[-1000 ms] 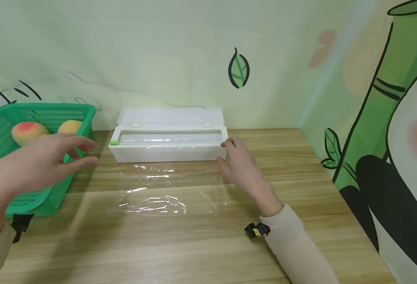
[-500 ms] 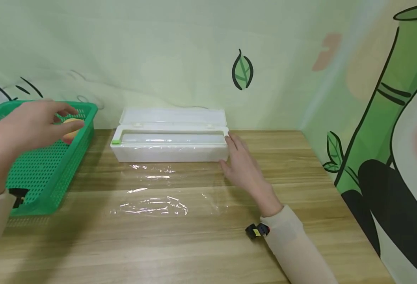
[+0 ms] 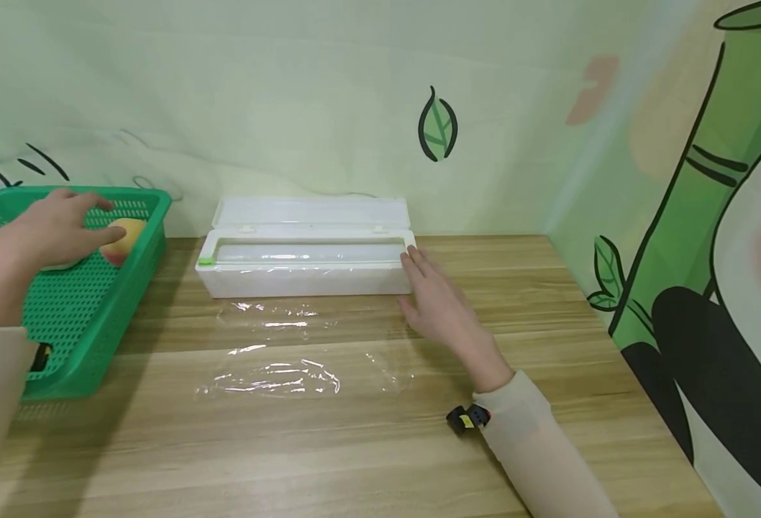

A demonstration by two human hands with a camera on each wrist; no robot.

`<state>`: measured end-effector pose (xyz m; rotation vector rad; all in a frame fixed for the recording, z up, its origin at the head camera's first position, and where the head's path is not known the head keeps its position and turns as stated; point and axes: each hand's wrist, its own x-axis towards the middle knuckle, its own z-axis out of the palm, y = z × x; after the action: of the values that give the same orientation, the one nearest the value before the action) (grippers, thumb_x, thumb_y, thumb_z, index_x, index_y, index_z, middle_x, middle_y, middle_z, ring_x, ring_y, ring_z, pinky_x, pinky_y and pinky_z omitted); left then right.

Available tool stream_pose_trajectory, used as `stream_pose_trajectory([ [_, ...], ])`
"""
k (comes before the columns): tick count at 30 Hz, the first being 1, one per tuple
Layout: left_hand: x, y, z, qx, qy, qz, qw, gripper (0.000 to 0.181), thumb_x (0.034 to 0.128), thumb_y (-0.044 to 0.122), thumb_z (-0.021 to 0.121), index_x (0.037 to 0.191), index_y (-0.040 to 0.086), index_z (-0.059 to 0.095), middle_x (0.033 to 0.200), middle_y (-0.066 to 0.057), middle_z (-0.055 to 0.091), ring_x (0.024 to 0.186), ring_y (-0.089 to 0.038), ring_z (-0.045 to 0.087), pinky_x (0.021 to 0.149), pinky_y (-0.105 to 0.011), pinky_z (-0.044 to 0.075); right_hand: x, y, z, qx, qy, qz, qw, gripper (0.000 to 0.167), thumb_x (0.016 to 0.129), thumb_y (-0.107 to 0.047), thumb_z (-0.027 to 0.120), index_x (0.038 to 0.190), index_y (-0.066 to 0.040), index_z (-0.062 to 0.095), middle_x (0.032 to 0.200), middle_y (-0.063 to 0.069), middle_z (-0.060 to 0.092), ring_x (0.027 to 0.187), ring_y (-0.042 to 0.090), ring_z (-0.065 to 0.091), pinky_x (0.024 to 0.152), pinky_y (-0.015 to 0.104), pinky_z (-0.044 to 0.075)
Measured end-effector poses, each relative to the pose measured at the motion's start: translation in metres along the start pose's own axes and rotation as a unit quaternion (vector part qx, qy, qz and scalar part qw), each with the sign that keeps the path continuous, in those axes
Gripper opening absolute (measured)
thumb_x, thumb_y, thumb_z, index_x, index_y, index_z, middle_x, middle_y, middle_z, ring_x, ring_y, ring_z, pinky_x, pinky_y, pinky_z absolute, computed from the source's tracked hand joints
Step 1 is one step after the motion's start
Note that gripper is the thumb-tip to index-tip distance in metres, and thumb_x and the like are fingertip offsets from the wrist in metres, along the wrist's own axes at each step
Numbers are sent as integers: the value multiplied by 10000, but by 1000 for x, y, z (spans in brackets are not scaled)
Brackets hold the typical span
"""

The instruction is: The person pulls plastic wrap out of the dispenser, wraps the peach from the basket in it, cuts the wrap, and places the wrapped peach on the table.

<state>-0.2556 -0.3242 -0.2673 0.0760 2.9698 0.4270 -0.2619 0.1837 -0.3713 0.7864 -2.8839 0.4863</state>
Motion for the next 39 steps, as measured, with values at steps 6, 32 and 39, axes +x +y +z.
stream_pose_trajectory([
  [6, 11, -18, 8, 4, -188, -124, 9997, 635, 1074, 376, 455, 1510, -58, 298, 1525, -435, 113, 1317, -680, 170, 949, -819, 257, 0, -1, 3, 24, -178, -22, 9998, 761, 998, -218, 691, 1559, 95, 283, 1631, 271, 228, 1514, 404, 212, 1209, 510, 193],
  [32, 45, -54, 29, 45, -924, 457, 9947, 577, 1059, 122, 412, 1554, -96, 212, 1477, -468, 188, 1327, -648, 191, 1026, -773, 254, 0, -6, 5, -169, -374, -31, 9992, 739, 1006, -189, 670, 1555, 106, 273, 1628, 278, 207, 1511, 408, 217, 1201, 503, 213],
  [39, 44, -55, 26, 92, -611, 205, 9979, 689, 928, 200, 657, 1424, -153, 333, 1259, -445, 412, 1098, -555, 391, 864, -668, 408, 0, -8, 4, -215, -397, -38, 9990, 746, 1005, -186, 672, 1554, 111, 263, 1629, 280, 197, 1507, 418, 221, 1200, 503, 214],
])
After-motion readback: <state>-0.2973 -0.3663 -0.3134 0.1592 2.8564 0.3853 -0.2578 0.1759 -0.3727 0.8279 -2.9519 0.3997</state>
